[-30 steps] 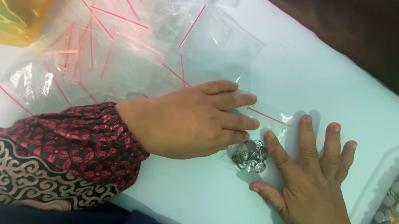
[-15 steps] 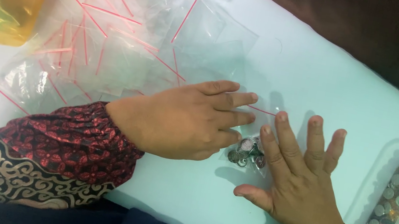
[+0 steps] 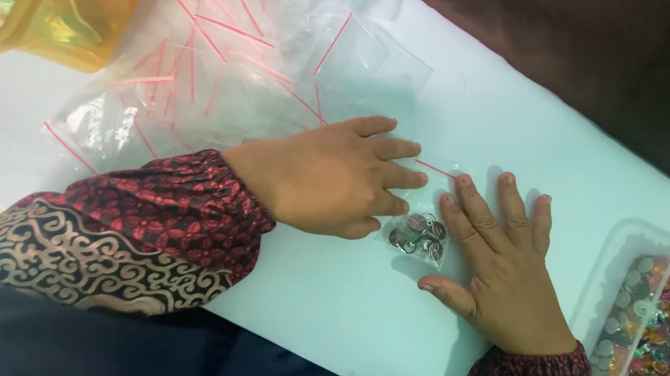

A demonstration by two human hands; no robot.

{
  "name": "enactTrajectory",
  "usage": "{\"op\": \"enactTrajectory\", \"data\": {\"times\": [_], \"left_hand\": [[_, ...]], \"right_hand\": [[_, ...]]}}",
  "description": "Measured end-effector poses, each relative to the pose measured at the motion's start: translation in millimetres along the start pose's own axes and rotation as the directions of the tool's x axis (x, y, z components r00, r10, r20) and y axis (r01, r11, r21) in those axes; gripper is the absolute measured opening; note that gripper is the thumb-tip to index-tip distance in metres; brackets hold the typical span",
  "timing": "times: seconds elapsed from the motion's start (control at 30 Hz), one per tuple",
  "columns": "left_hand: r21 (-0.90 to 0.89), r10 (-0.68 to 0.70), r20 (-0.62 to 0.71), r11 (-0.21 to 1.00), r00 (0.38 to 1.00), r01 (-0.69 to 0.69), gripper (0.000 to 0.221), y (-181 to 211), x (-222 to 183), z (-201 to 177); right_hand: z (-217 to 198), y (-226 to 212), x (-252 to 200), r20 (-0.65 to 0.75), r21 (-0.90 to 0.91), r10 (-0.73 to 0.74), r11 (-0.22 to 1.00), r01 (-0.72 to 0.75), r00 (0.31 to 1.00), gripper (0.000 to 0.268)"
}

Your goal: Picking out black buttons from a container of mixed colorful buttons and placing them on a table.

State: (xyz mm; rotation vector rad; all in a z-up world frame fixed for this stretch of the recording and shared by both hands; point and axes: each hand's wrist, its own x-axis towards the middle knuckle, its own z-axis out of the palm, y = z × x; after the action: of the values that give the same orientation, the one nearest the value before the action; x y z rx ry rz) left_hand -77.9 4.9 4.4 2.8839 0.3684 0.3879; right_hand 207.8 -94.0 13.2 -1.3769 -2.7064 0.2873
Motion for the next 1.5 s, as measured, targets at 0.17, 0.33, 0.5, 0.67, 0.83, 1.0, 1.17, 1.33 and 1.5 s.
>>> {"op": "enactTrajectory", "data": {"times": [0.17,0.33,0.5,0.67,0.83,1.0,1.17,1.33,1.5], "left_hand": [[0.023,-0.020,0.012,1.000,1.000,0.019,0.025,2,3,5],[0.083,0.006,-0.080,0.997,0.997,0.001,0.026,10,9,4],[0.146,-0.073,-0.129,0.985,0.989,0.092,0.024,28,14,15],[0.213,-0.096,-0.072,0.971,0.993,0.110,0.022,60,9,14],[0.183,-0.170,-0.023,0.968,0.985,0.171,0.012,114,-23,13],[0.064,-0.161,-0.226,0.982,0.961,0.179,0.027,146,-61,31],[0.011,-0.137,-0.279,0.989,0.951,0.145,0.035,159,-75,41],[0.026,-0.149,-0.266,0.987,0.953,0.161,0.034,163,-76,55],[-0.067,-0.159,-0.258,0.987,0.953,0.147,0.024,165,-83,56]], "right_hand": [[9,-2,-3,-0.066,-0.034,0.003,0.999,-0.005,0.998,0.082],[14,-19,-5,-0.114,-0.079,0.040,0.996,-0.049,0.993,0.088],[29,-30,-17,-0.183,-0.074,0.047,0.995,-0.062,0.982,0.083],[43,-37,-36,-0.268,-0.149,-0.043,0.989,0.003,0.962,0.082],[60,-60,-67,-0.336,-0.128,-0.039,0.992,-0.005,0.941,0.091],[56,-76,-85,-0.306,0.067,0.008,0.998,0.013,0.952,0.053],[66,-78,-73,-0.492,0.130,0.073,0.991,-0.009,0.868,0.018],[75,-75,-64,-0.307,-0.087,0.376,0.904,-0.420,0.874,0.053],[75,-83,-66,-0.329,-0.009,0.351,0.927,-0.374,0.877,0.033]]}}
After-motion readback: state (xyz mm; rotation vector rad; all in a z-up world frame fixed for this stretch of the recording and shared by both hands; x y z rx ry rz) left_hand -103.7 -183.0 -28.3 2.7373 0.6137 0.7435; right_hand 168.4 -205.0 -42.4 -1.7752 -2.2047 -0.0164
